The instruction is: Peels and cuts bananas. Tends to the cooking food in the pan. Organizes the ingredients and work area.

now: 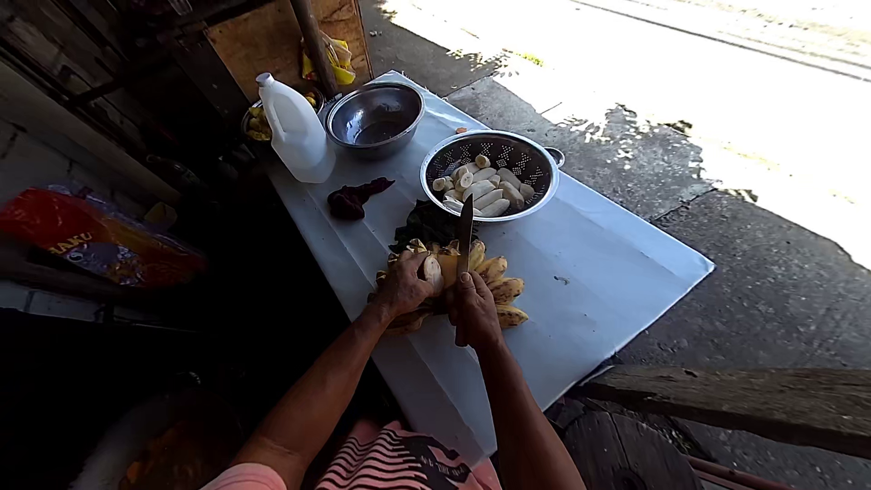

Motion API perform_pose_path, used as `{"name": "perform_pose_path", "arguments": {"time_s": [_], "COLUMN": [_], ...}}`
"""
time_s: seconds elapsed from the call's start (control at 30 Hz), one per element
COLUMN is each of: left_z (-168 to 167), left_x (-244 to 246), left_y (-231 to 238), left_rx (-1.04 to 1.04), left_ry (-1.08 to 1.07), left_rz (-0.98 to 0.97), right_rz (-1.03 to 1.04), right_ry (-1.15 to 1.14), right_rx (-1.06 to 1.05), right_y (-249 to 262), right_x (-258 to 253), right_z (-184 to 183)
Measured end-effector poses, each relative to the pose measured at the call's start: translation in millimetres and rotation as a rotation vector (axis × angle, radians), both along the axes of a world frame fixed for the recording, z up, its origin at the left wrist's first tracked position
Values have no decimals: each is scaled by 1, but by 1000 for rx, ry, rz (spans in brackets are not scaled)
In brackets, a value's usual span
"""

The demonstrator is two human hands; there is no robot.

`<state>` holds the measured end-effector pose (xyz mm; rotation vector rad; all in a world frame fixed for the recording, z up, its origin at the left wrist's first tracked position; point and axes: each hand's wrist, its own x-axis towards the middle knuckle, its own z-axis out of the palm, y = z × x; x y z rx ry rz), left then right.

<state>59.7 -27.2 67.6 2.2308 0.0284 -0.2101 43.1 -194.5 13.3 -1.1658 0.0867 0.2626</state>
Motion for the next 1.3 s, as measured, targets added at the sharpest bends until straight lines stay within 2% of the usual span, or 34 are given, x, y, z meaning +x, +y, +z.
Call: {"name": "perform_pose_path", "arguments": {"time_s": [0.1,0.17,0.23,0.3,0.33,0.4,0.47,0.53,0.57,0.6,0.67,0.77,0.83,0.9,0.97,1.03,1.1,1.17,1.3], "left_z": [-9,-14,-13,-8,-4,5,13,13,12,11,13,13,15,11,9,7,8,9,1], "left_x": [-4,-3,-1,-2,-3,-6,-6,3,10,18,39,76,92,98,97,90,79,69,52], "left_y": [4,4,4,4,5,6,-6,-27,-39,-52,-69,-80,-83,-79,-68,-58,-51,-47,-27], "left_rx": [-278,-511,-605,-589,-547,-434,-327,-233,-227,-246,-224,151,292,228,75,-63,-121,-162,-370], "left_ry": [-13,27,66,72,63,20,-131,-234,-223,-174,65,262,348,426,458,413,327,271,176], "left_rz": [166,204,182,116,68,17,151,245,206,140,-12,-168,-276,-315,-288,-288,-309,-301,-165], "right_rz": [-42,13,55,76,92,113,103,61,44,26,-15,-88,-67,-36,-27,-6,50,106,108], "right_ry": [-125,-204,-256,-238,-200,-96,-24,-61,-105,-132,-118,-95,-107,-148,-227,-271,-253,-208,-75], "right_rx": [-119,-378,-605,-597,-509,-196,-41,-112,-162,-212,-301,-414,-587,-830,-1005,-1101,-1181,-1141,-656], "right_y": [3,5,8,4,1,-8,-21,-36,-43,-51,-65,-74,-78,-81,-81,-79,-71,-61,-34], "right_x": [-10,-9,-4,-4,-6,-11,0,29,44,58,68,52,26,-7,-38,-55,-51,-29,2], "right_z": [11,3,1,7,10,23,43,61,71,80,93,73,43,19,11,8,12,18,23]}}
